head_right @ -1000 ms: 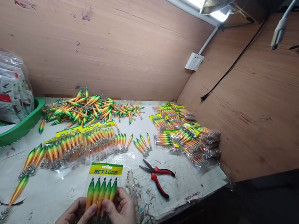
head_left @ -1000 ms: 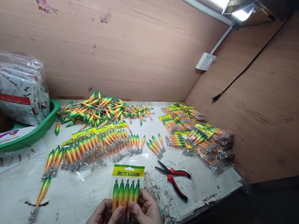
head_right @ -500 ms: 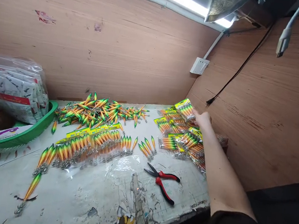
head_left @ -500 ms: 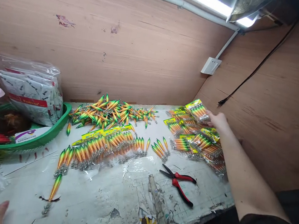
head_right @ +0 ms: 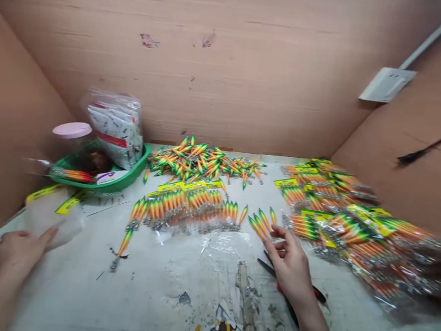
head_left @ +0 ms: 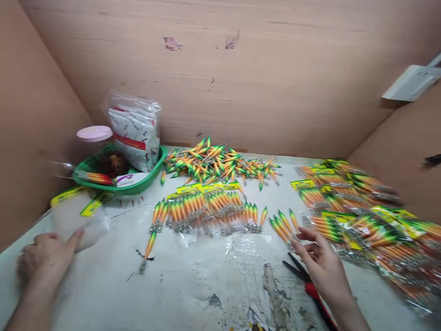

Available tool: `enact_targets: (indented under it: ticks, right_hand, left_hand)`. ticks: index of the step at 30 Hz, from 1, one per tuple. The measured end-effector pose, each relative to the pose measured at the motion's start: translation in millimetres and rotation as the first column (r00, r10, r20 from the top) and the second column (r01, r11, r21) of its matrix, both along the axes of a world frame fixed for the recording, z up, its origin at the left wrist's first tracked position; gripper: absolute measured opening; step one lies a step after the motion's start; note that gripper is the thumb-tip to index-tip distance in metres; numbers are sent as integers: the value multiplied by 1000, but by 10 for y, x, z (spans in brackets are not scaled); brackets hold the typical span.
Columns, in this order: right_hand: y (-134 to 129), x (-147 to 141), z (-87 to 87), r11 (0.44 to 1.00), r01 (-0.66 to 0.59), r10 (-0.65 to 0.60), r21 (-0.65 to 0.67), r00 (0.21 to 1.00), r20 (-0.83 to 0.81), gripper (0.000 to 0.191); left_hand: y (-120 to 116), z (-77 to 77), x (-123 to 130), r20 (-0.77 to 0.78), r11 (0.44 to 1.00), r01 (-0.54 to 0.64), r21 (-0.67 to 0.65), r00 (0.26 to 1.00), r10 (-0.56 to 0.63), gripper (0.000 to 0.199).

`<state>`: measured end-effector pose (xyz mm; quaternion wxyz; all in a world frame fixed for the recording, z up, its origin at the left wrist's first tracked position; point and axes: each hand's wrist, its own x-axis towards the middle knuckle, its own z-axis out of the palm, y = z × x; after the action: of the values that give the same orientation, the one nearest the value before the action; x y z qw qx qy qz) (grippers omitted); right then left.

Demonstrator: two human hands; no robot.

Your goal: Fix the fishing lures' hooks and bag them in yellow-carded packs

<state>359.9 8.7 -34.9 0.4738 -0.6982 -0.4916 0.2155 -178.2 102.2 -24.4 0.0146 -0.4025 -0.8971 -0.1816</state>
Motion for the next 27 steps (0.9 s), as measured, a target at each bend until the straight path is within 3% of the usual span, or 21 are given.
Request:
enact_targets:
  ticks: [3, 5, 9, 12, 13, 14, 16, 17, 18, 20, 21, 22, 25, 27]
  right_hand:
    - [-103, -68, -79, 998, 6, -8, -62, 999, -45, 55]
    - [-129, -102, -111, 997, -6, 4, -74, 1000, -25, 51]
    - [-88, -179, -68, 997, -62, 54, 38, 981, 185, 38]
    - [50, -330, 5, 974, -185, 129, 133, 928, 350, 29]
    - [120, -414, 23, 958, -247, 175, 147, 908, 381, 26]
    - [200, -514, 35, 938, -310, 227, 156, 888, 401, 23]
    - [378, -739, 47, 890, -423, 324, 168, 848, 419, 19]
    - [466, -851, 51, 864, -472, 364, 177, 826, 430, 18]
    - [547, -954, 59, 839, -512, 395, 186, 807, 439, 17]
    - [668, -1110, 93, 804, -556, 426, 211, 786, 448, 15]
    - [702, -1159, 120, 795, -563, 429, 226, 785, 446, 15]
    - [715, -1191, 152, 790, -562, 426, 244, 790, 441, 15]
    - [622, -1208, 261, 788, -539, 408, 296, 819, 403, 15]
    - [451, -1186, 323, 793, -512, 391, 329, 843, 370, 14]
  left_hand:
    - [30, 201, -42, 147, 969, -172, -179, 969, 199, 31]
    - [39, 277, -61, 154, 970, -168, -175, 969, 195, 23]
    - [-1, 306, 150, 78, 995, -101, -22, 992, 102, 34]
    - [-37, 229, 639, 8, 982, 146, 120, 989, -148, 38]
    - [-41, 184, 847, -3, 944, 296, 149, 954, -299, 36]
    - [-39, 133, 1061, -4, 867, 474, 156, 878, -479, 34]
    - [-7, 23, 1460, -12, 693, 701, 168, 704, -710, 28]
    - [25, -27, 1625, -44, 569, 801, 187, 585, -810, 30]
    - [65, -67, 1758, -144, 381, 892, 243, 422, -895, 32]
    - [163, -107, 1922, -257, 163, 942, 293, 242, -936, 28]
    - [210, -104, 1958, -289, 104, 944, 312, 199, -937, 23]
    - [249, -86, 1972, -292, 86, 940, 331, 189, -938, 18]
    - [259, 27, 1948, -277, 61, 906, 418, 191, -942, 14]
    - [139, 106, 1928, -263, 55, 874, 482, 205, -943, 15]
